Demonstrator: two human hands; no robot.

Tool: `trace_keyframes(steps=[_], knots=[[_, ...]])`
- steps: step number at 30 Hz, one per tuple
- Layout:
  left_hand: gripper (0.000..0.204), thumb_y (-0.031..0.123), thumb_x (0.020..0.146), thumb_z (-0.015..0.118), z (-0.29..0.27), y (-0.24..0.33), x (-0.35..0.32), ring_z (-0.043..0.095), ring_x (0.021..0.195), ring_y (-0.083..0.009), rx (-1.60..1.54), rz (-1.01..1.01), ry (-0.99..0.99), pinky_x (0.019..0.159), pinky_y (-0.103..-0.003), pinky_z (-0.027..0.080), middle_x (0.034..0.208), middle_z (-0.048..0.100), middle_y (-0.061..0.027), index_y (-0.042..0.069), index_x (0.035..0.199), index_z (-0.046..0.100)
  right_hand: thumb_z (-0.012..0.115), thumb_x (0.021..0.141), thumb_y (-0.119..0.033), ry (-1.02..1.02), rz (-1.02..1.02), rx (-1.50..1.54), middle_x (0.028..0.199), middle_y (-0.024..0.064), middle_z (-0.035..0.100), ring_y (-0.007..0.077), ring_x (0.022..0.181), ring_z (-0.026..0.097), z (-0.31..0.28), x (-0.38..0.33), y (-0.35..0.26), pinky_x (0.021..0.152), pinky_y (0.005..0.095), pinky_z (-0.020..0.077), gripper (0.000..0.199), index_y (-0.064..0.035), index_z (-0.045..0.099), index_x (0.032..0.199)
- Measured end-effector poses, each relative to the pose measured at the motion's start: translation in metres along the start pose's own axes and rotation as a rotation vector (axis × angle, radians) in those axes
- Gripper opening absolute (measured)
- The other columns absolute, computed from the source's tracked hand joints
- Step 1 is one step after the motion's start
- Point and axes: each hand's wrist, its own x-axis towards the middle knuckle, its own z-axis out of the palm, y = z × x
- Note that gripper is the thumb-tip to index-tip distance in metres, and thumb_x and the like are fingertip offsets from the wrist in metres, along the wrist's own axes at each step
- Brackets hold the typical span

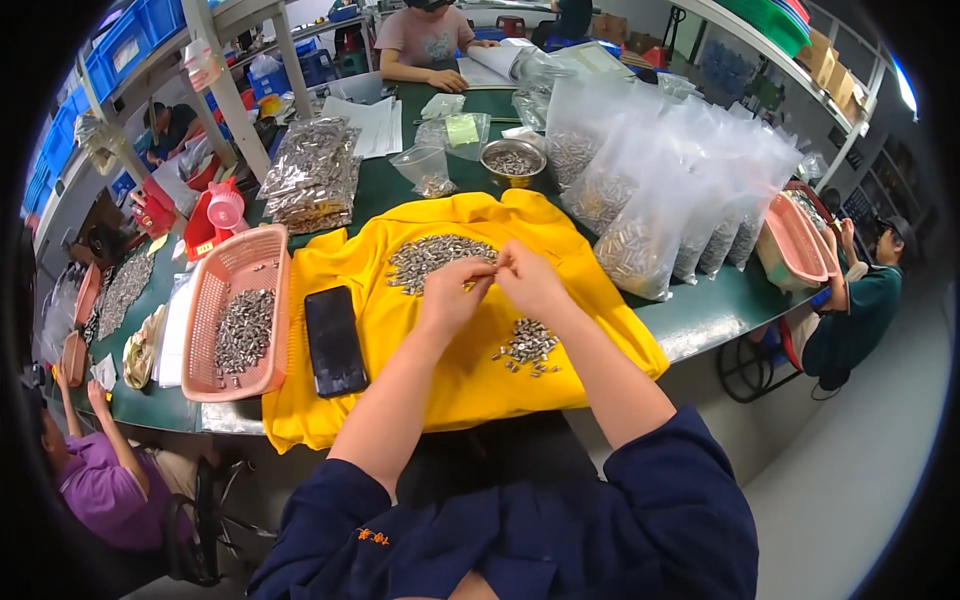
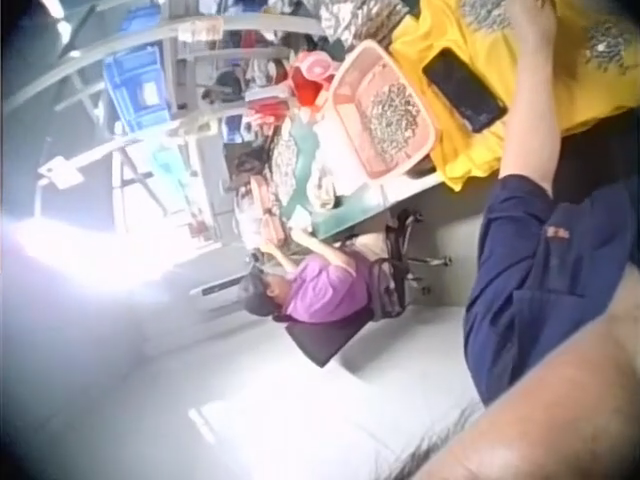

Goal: Sort and inspect small metal pins on a yellow cloth at a factory workbench.

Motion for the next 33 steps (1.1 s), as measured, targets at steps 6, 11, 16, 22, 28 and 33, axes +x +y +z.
trace_keyframes(steps=[6,11,16,22,28,33], knots=[[0.012,0.004,0.074,0.060,-0.016,-0.003,-0.009,0.056,0.070,-0.0075,-0.703,-0.526,-0.240,0.064,-0.020,0.045,0.080,0.062,-0.0024,0.000,0.085,0.062,0.048,0.073,-0.007,-0.051,-0.162,-0.326,0.068,0.0120,0.055,0.0265,0.062,0.054,-0.007,-0.025,-0.032,0.055,0.0338,0.0415,0.009,-0.0027,0.046,0.081],[0.012,0.002,0.074,0.060,-0.007,-0.005,-0.010,0.056,0.069,-0.0073,-0.392,-0.462,-0.248,0.064,-0.020,0.045,0.079,0.062,-0.0030,0.000,0.086,0.061,0.048,0.073,-0.010,-0.124,-0.067,-0.338,0.067,0.0144,0.055,0.0319,0.066,0.054,-0.009,-0.015,-0.028,0.058,0.0365,0.0422,0.011,-0.0028,0.046,0.081],[0.012,0.002,0.073,0.059,-0.015,-0.001,-0.009,0.056,0.069,-0.0085,-0.375,-0.408,-0.126,0.064,-0.021,0.046,0.079,0.062,-0.0043,0.000,0.085,0.061,0.049,0.073,-0.007,-0.190,-0.064,-0.071,0.067,0.0074,0.052,0.0155,0.059,0.050,-0.008,-0.002,-0.018,0.056,0.0274,0.0408,0.009,-0.0030,0.046,0.080],[0.010,0.001,0.067,0.060,-0.009,0.002,-0.004,0.060,0.071,-0.0229,0.018,-0.028,-0.023,0.064,-0.028,0.048,0.080,0.061,-0.0089,0.003,0.077,0.060,0.048,0.072,-0.004,-0.149,-0.157,0.181,0.065,0.0075,0.050,0.0141,0.058,0.048,-0.002,0.007,0.014,0.055,0.0254,0.0403,0.009,-0.0022,0.045,0.080],[0.012,0.000,0.063,0.061,-0.003,-0.004,-0.007,0.058,0.070,-0.0260,0.194,0.183,-0.013,0.061,-0.031,0.048,0.077,0.060,-0.0099,0.004,0.075,0.060,0.047,0.072,-0.003,-0.119,-0.194,0.167,0.066,0.0062,0.049,0.0137,0.059,0.048,-0.001,0.000,0.024,0.056,0.0246,0.0402,0.007,-0.0020,0.045,0.079],[0.012,-0.001,0.062,0.061,0.001,-0.002,-0.004,0.059,0.070,-0.0253,0.200,0.183,-0.003,0.060,-0.030,0.048,0.077,0.060,-0.0099,0.004,0.074,0.059,0.048,0.072,-0.003,-0.103,-0.168,0.218,0.066,0.0051,0.049,0.0126,0.061,0.047,-0.002,-0.001,0.027,0.057,0.0240,0.0403,0.007,-0.0019,0.046,0.079]])
